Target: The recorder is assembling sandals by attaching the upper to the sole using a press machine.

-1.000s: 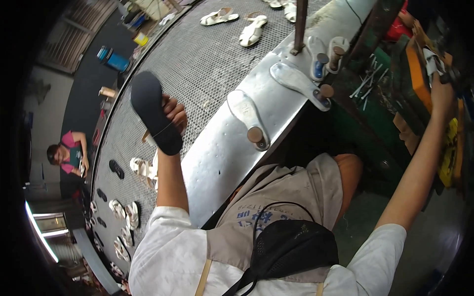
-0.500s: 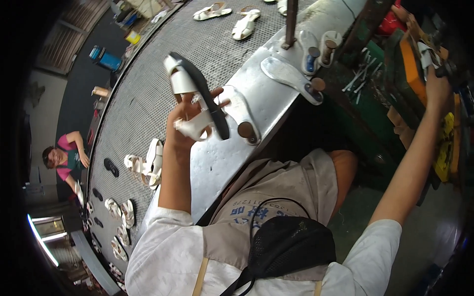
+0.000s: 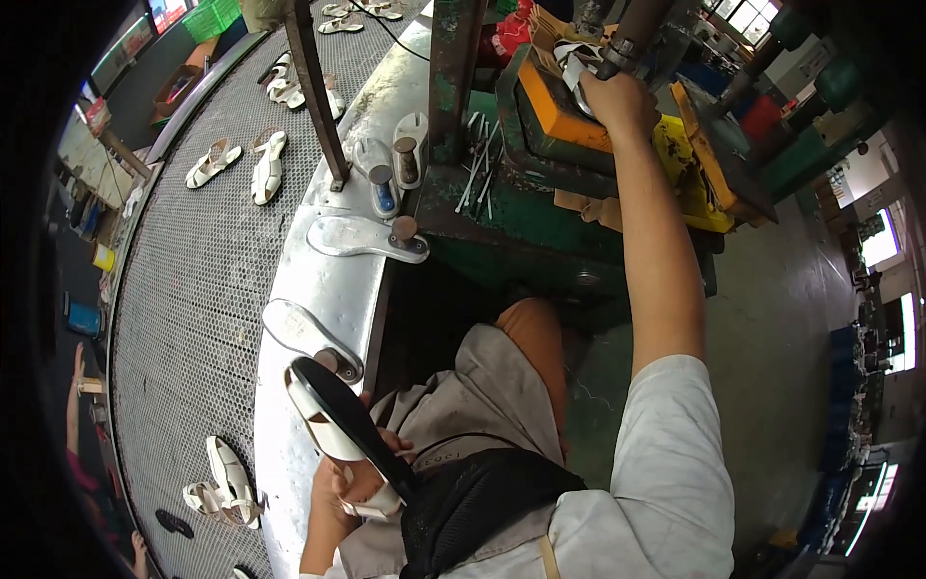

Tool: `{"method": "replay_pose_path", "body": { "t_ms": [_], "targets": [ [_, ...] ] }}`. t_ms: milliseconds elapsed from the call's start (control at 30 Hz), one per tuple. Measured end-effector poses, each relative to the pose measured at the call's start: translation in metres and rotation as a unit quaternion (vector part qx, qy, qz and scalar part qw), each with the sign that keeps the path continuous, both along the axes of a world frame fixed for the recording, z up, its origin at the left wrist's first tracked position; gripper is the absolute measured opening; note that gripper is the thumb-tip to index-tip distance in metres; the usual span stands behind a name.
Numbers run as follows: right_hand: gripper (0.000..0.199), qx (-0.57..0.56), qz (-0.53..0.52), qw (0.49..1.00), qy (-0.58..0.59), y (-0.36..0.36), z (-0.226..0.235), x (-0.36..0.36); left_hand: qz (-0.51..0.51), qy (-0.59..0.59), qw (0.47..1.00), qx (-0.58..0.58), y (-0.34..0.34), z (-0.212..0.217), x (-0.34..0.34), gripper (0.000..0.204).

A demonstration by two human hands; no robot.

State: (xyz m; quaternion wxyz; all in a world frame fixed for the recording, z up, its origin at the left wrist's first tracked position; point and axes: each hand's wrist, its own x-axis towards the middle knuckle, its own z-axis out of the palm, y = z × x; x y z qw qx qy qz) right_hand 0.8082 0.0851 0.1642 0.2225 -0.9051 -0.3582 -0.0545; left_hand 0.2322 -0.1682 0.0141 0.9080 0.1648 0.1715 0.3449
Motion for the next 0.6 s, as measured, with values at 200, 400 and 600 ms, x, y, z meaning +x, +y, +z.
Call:
{"method": "replay_pose_path", "body": {
  "t_ms": [200, 400, 600],
  "targets": [
    [0.054, 0.148, 0.055, 0.988, 0.003, 0.01, -0.016, 0.005, -0.021, -0.039, 0.995, 0.085, -0.024, -0.033, -0.045, 0.115],
    [0.044, 0.388, 0.054, 0.873, 0.289, -0.028, -0.072, 0.028, -0.071, 0.064, 0.994, 0.061, -0.033, -0.03, -0.086, 0.095],
    [0.043, 0.508, 0.19, 0.534, 0.648, -0.117, -0.071, -0.043, 0.013, -0.016, 0.985, 0.171, -0.035, -0.039, -0.054, 0.074]
  ]
}}
